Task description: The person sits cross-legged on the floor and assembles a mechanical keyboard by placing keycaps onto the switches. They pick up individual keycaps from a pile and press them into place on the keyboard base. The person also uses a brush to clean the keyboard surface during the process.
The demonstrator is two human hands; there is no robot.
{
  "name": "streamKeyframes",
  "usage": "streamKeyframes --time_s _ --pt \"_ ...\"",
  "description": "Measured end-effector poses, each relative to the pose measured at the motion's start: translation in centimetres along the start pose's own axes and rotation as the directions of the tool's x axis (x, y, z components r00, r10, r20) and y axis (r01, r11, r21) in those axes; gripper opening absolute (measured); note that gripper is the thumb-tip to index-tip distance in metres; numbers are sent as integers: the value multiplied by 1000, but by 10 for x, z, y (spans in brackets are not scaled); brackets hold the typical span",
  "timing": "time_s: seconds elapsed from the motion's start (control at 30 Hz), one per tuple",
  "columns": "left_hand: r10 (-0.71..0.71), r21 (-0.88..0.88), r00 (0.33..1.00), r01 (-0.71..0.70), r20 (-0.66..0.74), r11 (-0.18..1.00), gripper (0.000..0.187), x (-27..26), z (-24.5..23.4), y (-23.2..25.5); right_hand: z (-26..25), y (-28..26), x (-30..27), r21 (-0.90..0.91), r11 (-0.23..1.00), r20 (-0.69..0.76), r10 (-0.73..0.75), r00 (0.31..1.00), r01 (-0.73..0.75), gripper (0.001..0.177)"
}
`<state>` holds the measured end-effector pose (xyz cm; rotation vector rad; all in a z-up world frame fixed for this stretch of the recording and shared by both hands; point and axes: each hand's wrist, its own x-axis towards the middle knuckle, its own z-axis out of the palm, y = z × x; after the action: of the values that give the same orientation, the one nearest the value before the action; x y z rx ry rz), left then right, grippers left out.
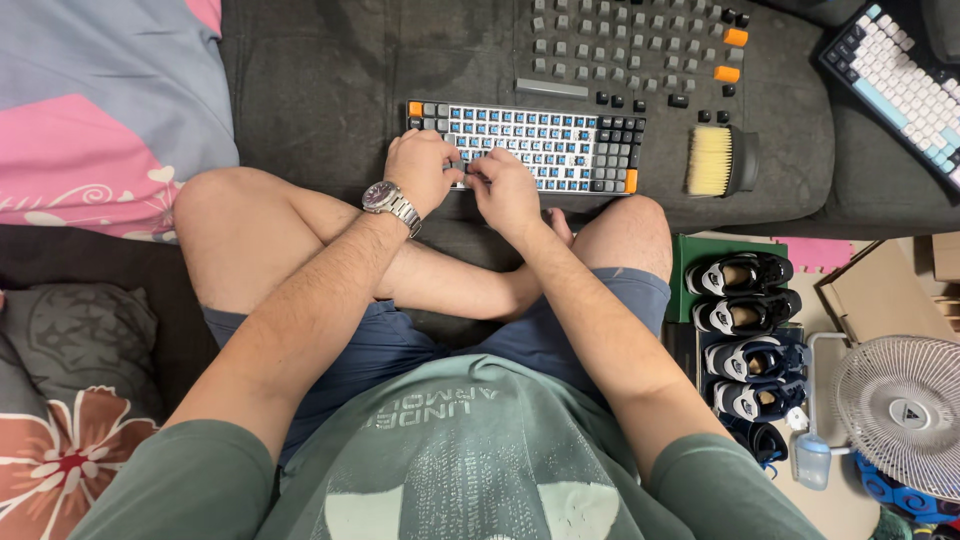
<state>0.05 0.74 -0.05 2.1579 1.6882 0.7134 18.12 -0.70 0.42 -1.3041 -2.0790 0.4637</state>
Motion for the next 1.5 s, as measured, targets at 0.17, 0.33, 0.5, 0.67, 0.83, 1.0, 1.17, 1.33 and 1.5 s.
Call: streamKeyframes --time_s 0.17,0.33,0.5,0.67,0.83,1.0,1.17,1.33,1.5 --pt "92 47 996 -91 -15 995 14 -1 -1 2 2 -3 1 8 1000 5 -4 1000 4 12" --pt "219 203 975 -210 -23 956 14 -5 2 2 7 -1 4 -5 999 -15 -41 999 41 15" --pt "275 237 960 -256 -48 937 15 -7 1 0 14 7 5 -11 1000 0 -16 1000 16 13" --pt "256 182 962 -236 -99 955 9 -9 -2 2 16 3 5 36 999 -41 31 999 -30 16" --pt "197 205 979 -183 -51 962 10 -6 2 1 12 -2 4 22 1000 -69 1 998 1 13" --pt "129 71 975 -118 -180 990 17 -8 -4 1 12 -1 3 20 1000 -59 5 998 -4 13" --pt "-260 -220 906 194 -334 956 68 -12 -12 -12 20 6 1 -10 998 -48 66 997 -66 21" --pt "-438 -530 898 354 -37 770 107 -3 1 -19 14 9 4 16 997 -63 -79 995 80 12" --pt "-534 -298 843 528 70 795 114 1 2 -11 8 2 5 -4 998 -68 -60 996 60 11"
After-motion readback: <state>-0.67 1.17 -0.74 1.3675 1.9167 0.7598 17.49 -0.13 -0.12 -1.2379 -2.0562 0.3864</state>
